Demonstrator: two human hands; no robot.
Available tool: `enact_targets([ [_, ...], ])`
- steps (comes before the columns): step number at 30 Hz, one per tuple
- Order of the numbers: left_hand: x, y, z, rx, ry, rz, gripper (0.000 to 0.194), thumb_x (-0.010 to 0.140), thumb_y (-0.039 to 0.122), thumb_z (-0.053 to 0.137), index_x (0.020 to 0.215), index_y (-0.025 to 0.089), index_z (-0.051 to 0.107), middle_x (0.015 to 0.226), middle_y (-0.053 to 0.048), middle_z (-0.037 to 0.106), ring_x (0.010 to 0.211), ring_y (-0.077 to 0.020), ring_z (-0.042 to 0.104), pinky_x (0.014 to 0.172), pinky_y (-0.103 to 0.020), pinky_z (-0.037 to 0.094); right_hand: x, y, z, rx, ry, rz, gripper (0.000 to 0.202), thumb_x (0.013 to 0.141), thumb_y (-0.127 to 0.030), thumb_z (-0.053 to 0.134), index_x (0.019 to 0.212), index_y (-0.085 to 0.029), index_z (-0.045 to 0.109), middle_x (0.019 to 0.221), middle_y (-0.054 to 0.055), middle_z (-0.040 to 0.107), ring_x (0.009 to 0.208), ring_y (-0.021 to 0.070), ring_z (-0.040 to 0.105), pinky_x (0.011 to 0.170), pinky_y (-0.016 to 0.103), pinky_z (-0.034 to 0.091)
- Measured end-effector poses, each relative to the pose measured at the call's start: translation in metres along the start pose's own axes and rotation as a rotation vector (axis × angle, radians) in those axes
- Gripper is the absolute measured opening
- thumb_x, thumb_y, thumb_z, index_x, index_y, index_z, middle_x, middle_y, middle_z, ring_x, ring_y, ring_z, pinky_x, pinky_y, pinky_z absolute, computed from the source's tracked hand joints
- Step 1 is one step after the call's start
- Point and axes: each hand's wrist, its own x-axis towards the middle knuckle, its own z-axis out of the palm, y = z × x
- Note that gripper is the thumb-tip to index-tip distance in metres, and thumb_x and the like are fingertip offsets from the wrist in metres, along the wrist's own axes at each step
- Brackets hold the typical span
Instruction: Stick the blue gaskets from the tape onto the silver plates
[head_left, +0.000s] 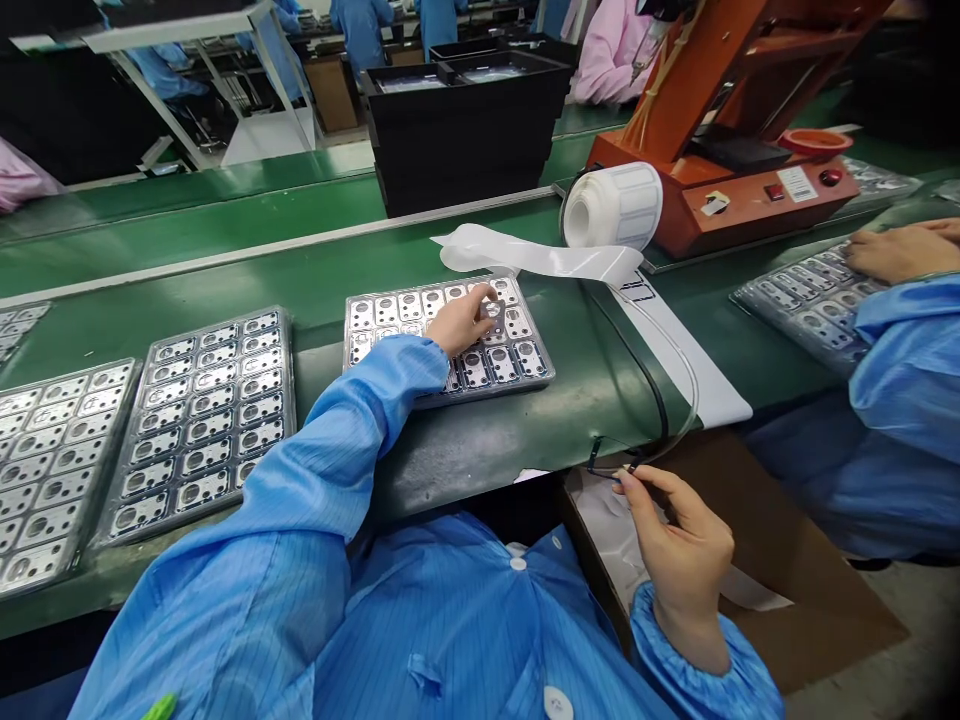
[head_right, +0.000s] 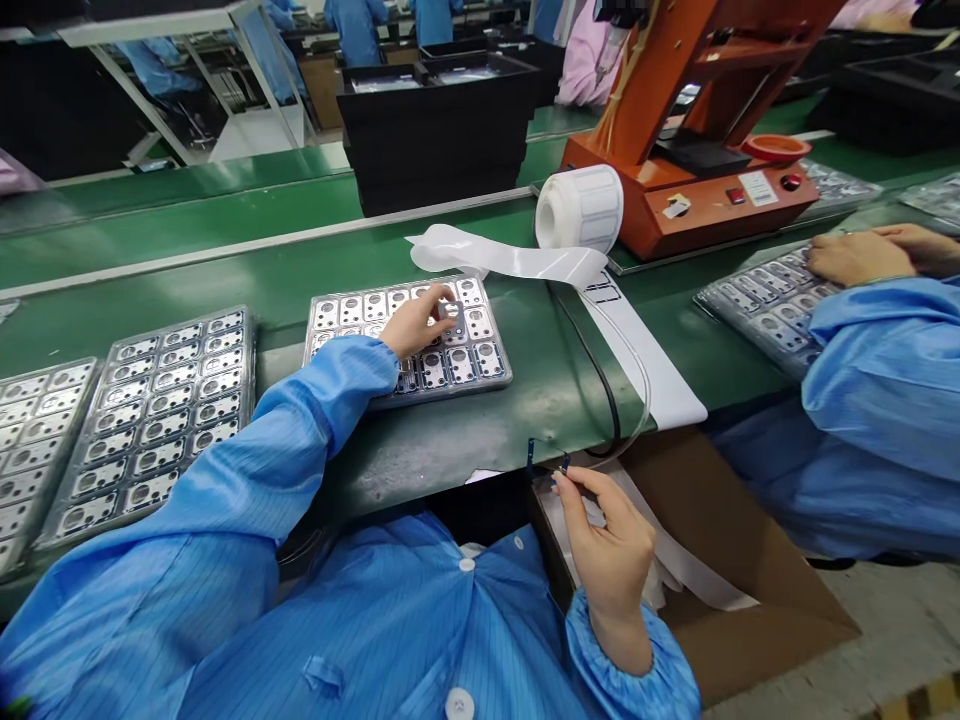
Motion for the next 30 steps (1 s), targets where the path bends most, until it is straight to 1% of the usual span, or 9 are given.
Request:
enact_targets([
  [2, -0.013, 0.01, -0.002, -0.278, 0.048, -0.063, 0.032, 0.089, 0.02, 0.061, 0.121, 0.018, 0.054, 0.093, -0.002, 0.065, 0.078, -0.0132, 0.061, 0.074, -0.027, 0.047, -0.001, 0.0, 0.004, 0.047, -0.006, 0.073, 0.021, 0.082, -0.038, 0.076, 0.09, -0.018, 0.074, 0.081, 0.005, 0.076, 0.071, 0.0205, 0.073, 0.073, 0.035, 0.06],
  [4, -0.035, 0.023, -0.003, -0.535, 0.048, -0.114, 0.028, 0.089, 0.022, 0.062, 0.115, 0.017, 0.054, 0.086, 0.0, 0.063, 0.071, -0.0102, 0.061, 0.063, -0.022, 0.045, -0.002, -0.001, 0.009, 0.134, -0.014, 0.163, 0.024, 0.081, -0.04, 0.077, 0.091, -0.018, 0.074, 0.079, 0.005, 0.075, 0.068, 0.0196, 0.072, 0.069, 0.034, 0.06],
  [6, -0.064, 0.035, 0.0, -0.721, -0.04, -0.16, 0.023, 0.089, 0.028, 0.063, 0.108, 0.017, 0.055, 0.077, 0.002, 0.062, 0.064, -0.0079, 0.059, 0.054, -0.018, 0.039, -0.001, -0.005, 0.016, 0.234, -0.032, 0.26, 0.026, 0.079, -0.041, 0.078, 0.09, -0.018, 0.074, 0.077, 0.004, 0.075, 0.065, 0.0187, 0.071, 0.065, 0.032, 0.06],
  [8, -0.095, 0.045, 0.008, -0.826, -0.175, -0.223, 0.026, 0.09, 0.038, 0.063, 0.101, 0.016, 0.054, 0.068, 0.003, 0.061, 0.052, -0.0061, 0.055, 0.046, -0.017, 0.033, 0.0, -0.009, 0.024, 0.322, -0.057, 0.339, 0.027, 0.078, -0.041, 0.079, 0.089, -0.018, 0.074, 0.075, 0.004, 0.074, 0.063, 0.0178, 0.07, 0.061, 0.03, 0.059],
  [10, -0.123, 0.052, 0.02, -0.943, -0.284, -0.299, 0.035, 0.089, 0.048, 0.061, 0.1, 0.017, 0.05, 0.068, 0.002, 0.064, 0.052, -0.0086, 0.06, 0.042, -0.017, 0.033, 0.001, -0.014, 0.032, 0.374, -0.092, 0.391, 0.027, 0.077, -0.042, 0.08, 0.088, -0.018, 0.074, 0.074, 0.003, 0.073, 0.062, 0.0168, 0.07, 0.06, 0.029, 0.058],
  [13, -0.15, 0.055, 0.04, -1.109, -0.344, -0.415, 0.044, 0.087, 0.056, 0.06, 0.104, 0.018, 0.047, 0.073, 0.0, 0.066, 0.061, -0.0127, 0.068, 0.042, -0.017, 0.038, 0.001, -0.019, 0.042, 0.385, -0.14, 0.425, 0.027, 0.076, -0.042, 0.08, 0.088, -0.018, 0.074, 0.073, 0.003, 0.072, 0.062, 0.0163, 0.069, 0.06, 0.029, 0.058],
  [16, -0.162, 0.053, 0.055, -1.197, -0.345, -0.462, 0.048, 0.086, 0.055, 0.063, 0.112, 0.017, 0.048, 0.076, 0.0, 0.067, 0.067, -0.0114, 0.069, 0.048, -0.016, 0.042, -0.001, -0.023, 0.047, 0.369, -0.167, 0.429, 0.027, 0.077, -0.042, 0.079, 0.087, -0.018, 0.073, 0.069, 0.002, 0.07, 0.061, 0.0165, 0.068, 0.06, 0.03, 0.058],
  [21, -0.167, 0.046, 0.069, -1.16, -0.314, -0.373, 0.052, 0.089, 0.054, 0.059, 0.121, 0.014, 0.05, 0.075, -0.002, 0.067, 0.06, -0.0095, 0.062, 0.049, -0.018, 0.042, -0.007, -0.031, 0.052, 0.351, -0.208, 0.433, 0.026, 0.076, -0.042, 0.079, 0.087, -0.019, 0.073, 0.068, 0.001, 0.07, 0.06, 0.0157, 0.067, 0.058, 0.028, 0.058],
  [30, -0.168, 0.049, 0.072, -1.171, -0.289, -0.353, 0.046, 0.093, 0.048, 0.057, 0.123, 0.013, 0.054, 0.078, -0.004, 0.067, 0.067, -0.0123, 0.066, 0.051, -0.019, 0.045, -0.014, -0.044, 0.051, 0.172, -0.274, 0.275, 0.018, 0.085, -0.037, 0.073, 0.088, -0.02, 0.073, 0.075, 0.002, 0.072, 0.061, 0.0147, 0.067, 0.06, 0.028, 0.057],
])
